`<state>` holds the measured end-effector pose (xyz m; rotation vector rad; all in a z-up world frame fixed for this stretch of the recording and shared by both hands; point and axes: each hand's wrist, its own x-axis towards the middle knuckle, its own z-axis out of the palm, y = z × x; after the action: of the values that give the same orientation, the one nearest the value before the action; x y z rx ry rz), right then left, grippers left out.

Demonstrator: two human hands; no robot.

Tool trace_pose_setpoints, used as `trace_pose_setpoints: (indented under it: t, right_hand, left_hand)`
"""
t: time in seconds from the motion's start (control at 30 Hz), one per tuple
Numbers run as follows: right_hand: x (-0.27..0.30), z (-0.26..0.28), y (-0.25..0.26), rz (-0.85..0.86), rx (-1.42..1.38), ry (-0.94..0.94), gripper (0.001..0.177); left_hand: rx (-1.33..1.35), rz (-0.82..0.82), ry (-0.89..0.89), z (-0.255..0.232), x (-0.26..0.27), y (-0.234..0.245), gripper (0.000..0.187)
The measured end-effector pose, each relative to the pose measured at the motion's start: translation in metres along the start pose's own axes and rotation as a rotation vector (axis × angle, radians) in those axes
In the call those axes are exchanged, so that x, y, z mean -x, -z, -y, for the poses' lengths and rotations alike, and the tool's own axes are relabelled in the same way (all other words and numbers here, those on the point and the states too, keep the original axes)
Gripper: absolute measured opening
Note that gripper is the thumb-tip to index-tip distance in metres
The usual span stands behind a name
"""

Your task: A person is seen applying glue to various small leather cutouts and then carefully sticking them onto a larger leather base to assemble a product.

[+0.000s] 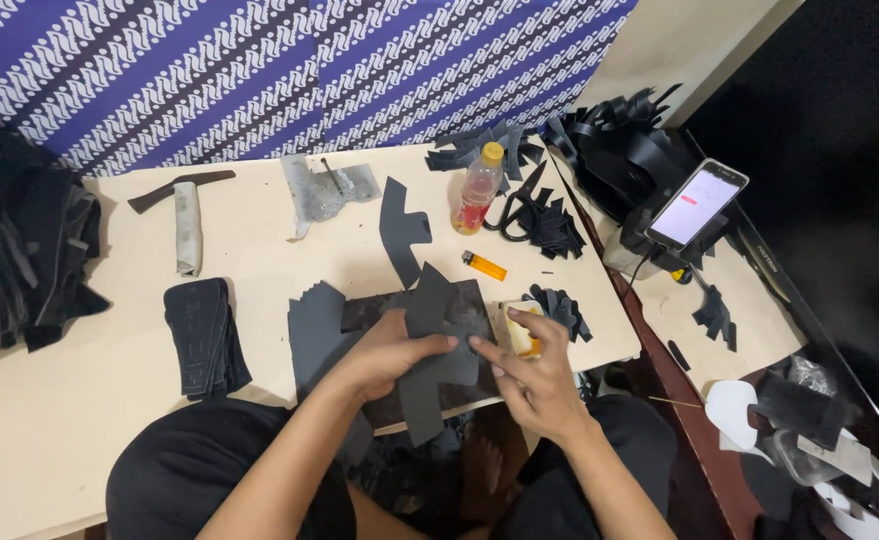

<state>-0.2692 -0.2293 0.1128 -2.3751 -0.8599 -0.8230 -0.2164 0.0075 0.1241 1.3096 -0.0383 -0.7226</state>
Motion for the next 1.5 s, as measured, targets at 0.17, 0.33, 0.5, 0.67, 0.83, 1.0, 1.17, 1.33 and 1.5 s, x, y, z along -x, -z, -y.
trace_pose_setpoints:
  t: [0.17, 0.33, 0.5, 0.67, 0.83, 1.0, 1.17, 1.33, 1.5]
  right_hand:
    - [0.001, 0.006, 0.004, 0.071, -0.122, -0.104, 0.039]
    - [-0.006, 0.011, 0.011, 0.082, -0.194, -0.146, 0.037]
    - [-0.010, 0.014, 0.011, 0.055, -0.312, -0.152, 0.035]
    - [-0.013, 0.012, 0.013, 0.065, -0.323, -0.167, 0.033]
    - [-0.010, 0.011, 0.016, 0.079, -0.372, -0.200, 0.031]
    - [0.008, -0.027, 0.012, -0.235, -0.695, -0.500, 0.032]
    - [0.008, -0.034, 0.011, -0.268, -0.638, -0.579, 0.038]
    - [0.010, -0.036, 0.015, -0.198, -0.526, -0.655, 0.038]
    - [0.022, -0.044, 0.018, -0.228, -0.457, -0.614, 0.030]
  left_hand:
    - [0.047, -0.018, 0.010, 0.001, -0.004, 0.000, 0.054]
    - [0.082, -0.008, 0.003, 0.004, -0.006, -0.001, 0.047]
    - [0.127, -0.024, 0.007, 0.008, -0.008, 0.000, 0.052]
    - [0.129, -0.020, 0.006, 0.010, -0.013, 0.003, 0.053]
    - [0.194, -0.077, -0.008, 0.001, -0.010, -0.001, 0.043]
    - [0.302, -0.263, -0.001, -0.004, -0.022, 0.037, 0.044]
    - [0.203, -0.486, -0.027, -0.022, -0.104, 0.092, 0.059]
    - [0.021, -0.686, -0.020, -0.003, -0.194, 0.132, 0.064]
    - [0.020, -0.762, 0.174, -0.010, -0.207, 0.116, 0.047]
